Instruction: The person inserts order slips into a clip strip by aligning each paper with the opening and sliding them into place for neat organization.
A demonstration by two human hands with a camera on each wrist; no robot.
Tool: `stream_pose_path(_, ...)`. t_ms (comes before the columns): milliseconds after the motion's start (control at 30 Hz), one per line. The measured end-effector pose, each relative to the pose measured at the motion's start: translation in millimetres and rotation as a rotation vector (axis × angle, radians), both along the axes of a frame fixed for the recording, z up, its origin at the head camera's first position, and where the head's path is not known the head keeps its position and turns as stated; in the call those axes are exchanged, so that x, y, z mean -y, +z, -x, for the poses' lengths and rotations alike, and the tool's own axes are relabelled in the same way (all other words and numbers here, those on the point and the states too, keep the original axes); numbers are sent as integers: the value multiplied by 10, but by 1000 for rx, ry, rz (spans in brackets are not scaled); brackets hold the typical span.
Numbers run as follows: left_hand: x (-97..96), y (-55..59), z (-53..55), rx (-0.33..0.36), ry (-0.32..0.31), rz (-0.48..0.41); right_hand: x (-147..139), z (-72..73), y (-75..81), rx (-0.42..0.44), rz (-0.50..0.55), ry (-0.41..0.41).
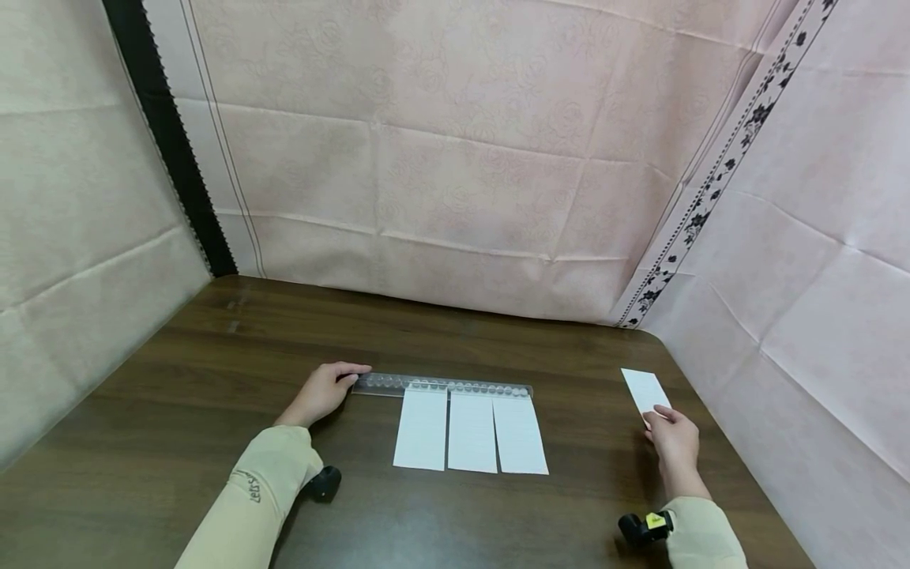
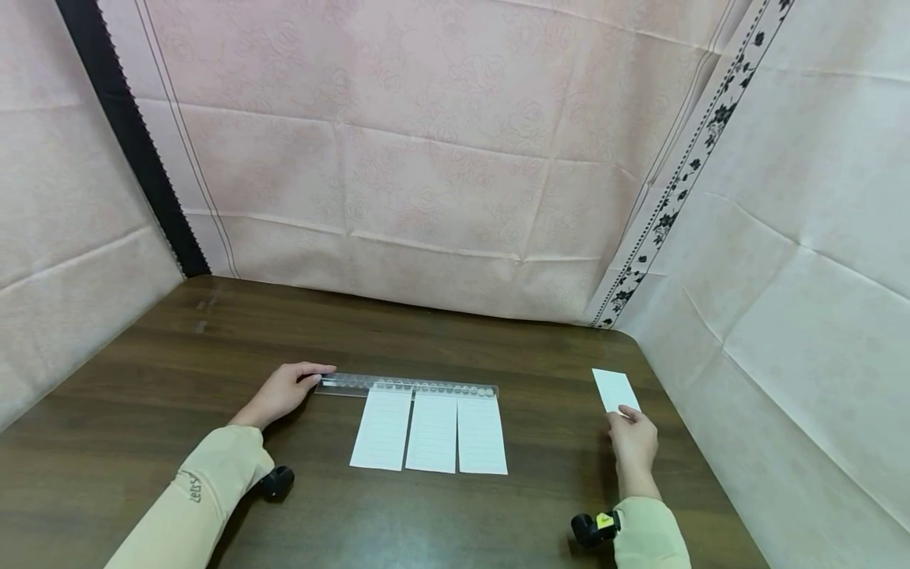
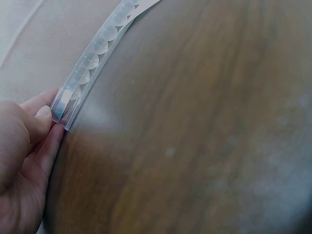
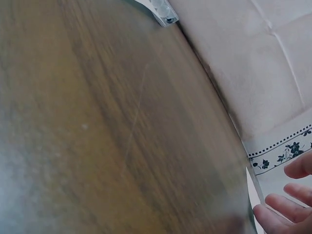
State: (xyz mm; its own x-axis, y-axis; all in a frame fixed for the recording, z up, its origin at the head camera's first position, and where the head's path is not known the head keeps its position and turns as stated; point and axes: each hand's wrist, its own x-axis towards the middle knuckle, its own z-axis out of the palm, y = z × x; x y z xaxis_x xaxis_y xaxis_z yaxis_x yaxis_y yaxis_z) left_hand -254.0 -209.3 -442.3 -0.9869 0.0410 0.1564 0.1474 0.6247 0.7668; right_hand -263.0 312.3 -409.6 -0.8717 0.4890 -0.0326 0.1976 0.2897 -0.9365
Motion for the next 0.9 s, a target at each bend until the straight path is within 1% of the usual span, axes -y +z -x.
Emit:
stream_pose_path(100, 0, -2, -3, 5, 3, -2, -27, 8, 3, 11, -71, 2)
stream_pose_path(333, -5, 10, -11, 15, 8, -7, -30, 23, 6, 52, -232, -25)
stream_pose_path(533, -10, 11, -15, 14, 4, -6, -57, 42, -6, 49, -305, -15)
stream_pose_path(767, -9, 5, -16, 16, 4, -12, -110, 83, -12, 89, -365, 1)
stream_pose_path(900, -5, 3, -8, 14, 6, -14, -123, 102, -6, 94, -403, 22)
